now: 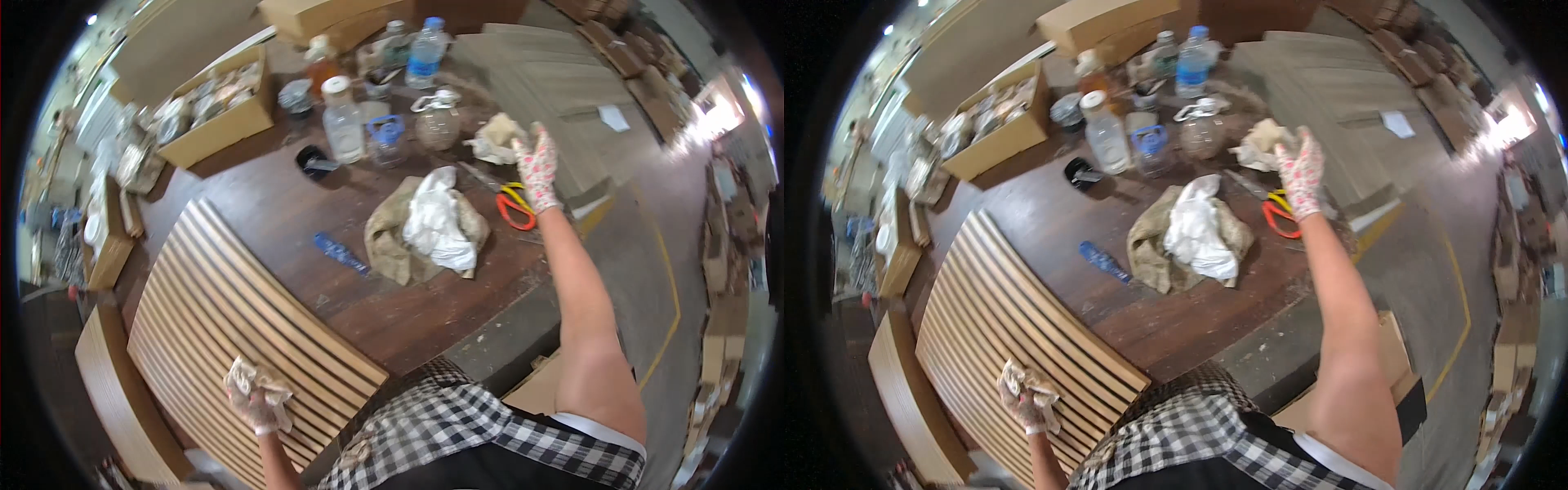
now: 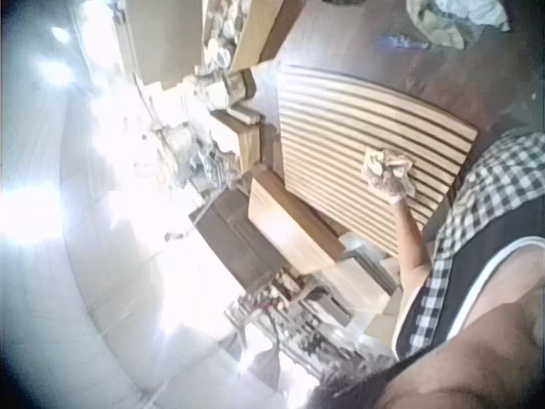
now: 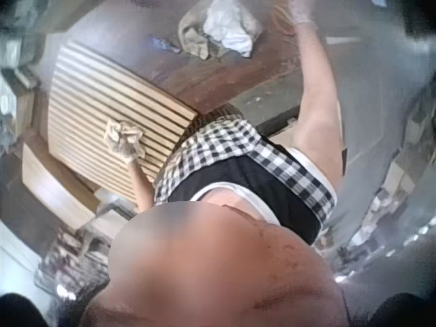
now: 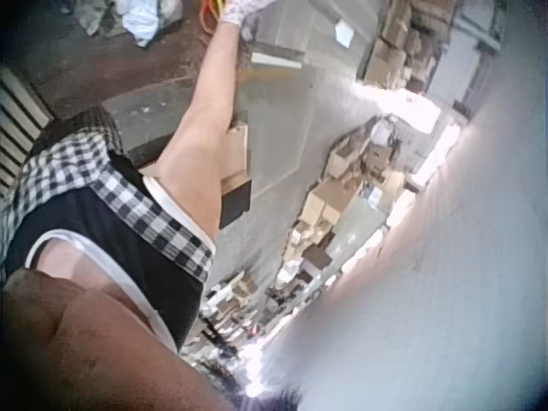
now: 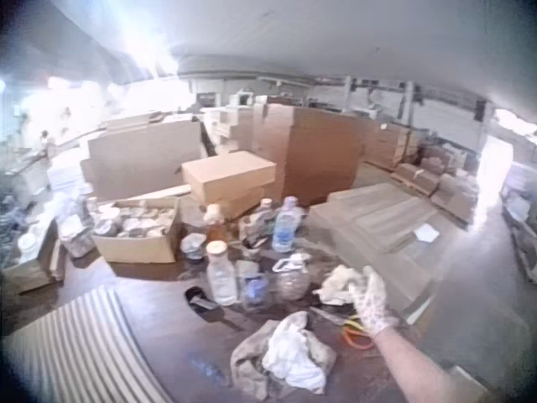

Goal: The person wipes a black panel with a cloth, applies a liquid from a small container to the edges with a brush, and then wipes the front and back of a slatted wood panel with a cloth.

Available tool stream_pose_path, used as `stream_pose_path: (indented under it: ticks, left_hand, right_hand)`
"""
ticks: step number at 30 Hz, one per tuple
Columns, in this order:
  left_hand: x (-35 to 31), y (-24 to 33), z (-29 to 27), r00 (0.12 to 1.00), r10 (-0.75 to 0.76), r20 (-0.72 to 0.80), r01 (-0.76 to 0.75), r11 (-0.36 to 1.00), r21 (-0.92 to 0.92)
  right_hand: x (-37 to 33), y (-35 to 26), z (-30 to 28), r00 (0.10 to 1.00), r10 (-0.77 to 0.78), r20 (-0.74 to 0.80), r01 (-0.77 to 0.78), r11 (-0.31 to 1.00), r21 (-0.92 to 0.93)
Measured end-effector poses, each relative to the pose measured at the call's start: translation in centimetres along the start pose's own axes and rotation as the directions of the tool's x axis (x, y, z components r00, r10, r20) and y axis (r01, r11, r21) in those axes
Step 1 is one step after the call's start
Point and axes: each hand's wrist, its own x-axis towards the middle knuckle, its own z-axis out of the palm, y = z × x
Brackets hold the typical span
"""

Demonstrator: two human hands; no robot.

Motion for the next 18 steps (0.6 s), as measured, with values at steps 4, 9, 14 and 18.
stream_pose_path:
  ticks: [4, 9, 14, 18]
  left_hand:
    - [1.9, -4.3, -1.7, 0.984, 0.168, -0.053, -0.137, 0.919, 0.370]
    - [4.1, -3.7, -1.8, 0.990, 0.098, -0.104, -0.119, 0.969, -0.217]
    - [6.0, -5.1, 0.5, 0.969, 0.054, -0.243, -0.080, 0.992, -0.101]
    - [8.2, -4.4, -0.6, 0.912, 0.368, -0.178, -0.236, 0.829, 0.507]
  right_hand:
    - [3.1, -2.9, 0.5, 0.894, 0.275, 0.355, -0.233, 0.960, -0.156]
    - [0.1, -12.0, -3.4, 0.982, -0.011, 0.189, -0.041, 0.962, 0.270]
    - [-11.1, -28.1, -0.7, 0.698, -0.409, 0.588, -0.467, 0.362, 0.807]
    - [-10.2, -39.3, 7.1, 0.631, -0.463, 0.623, -0.494, 0.379, 0.782]
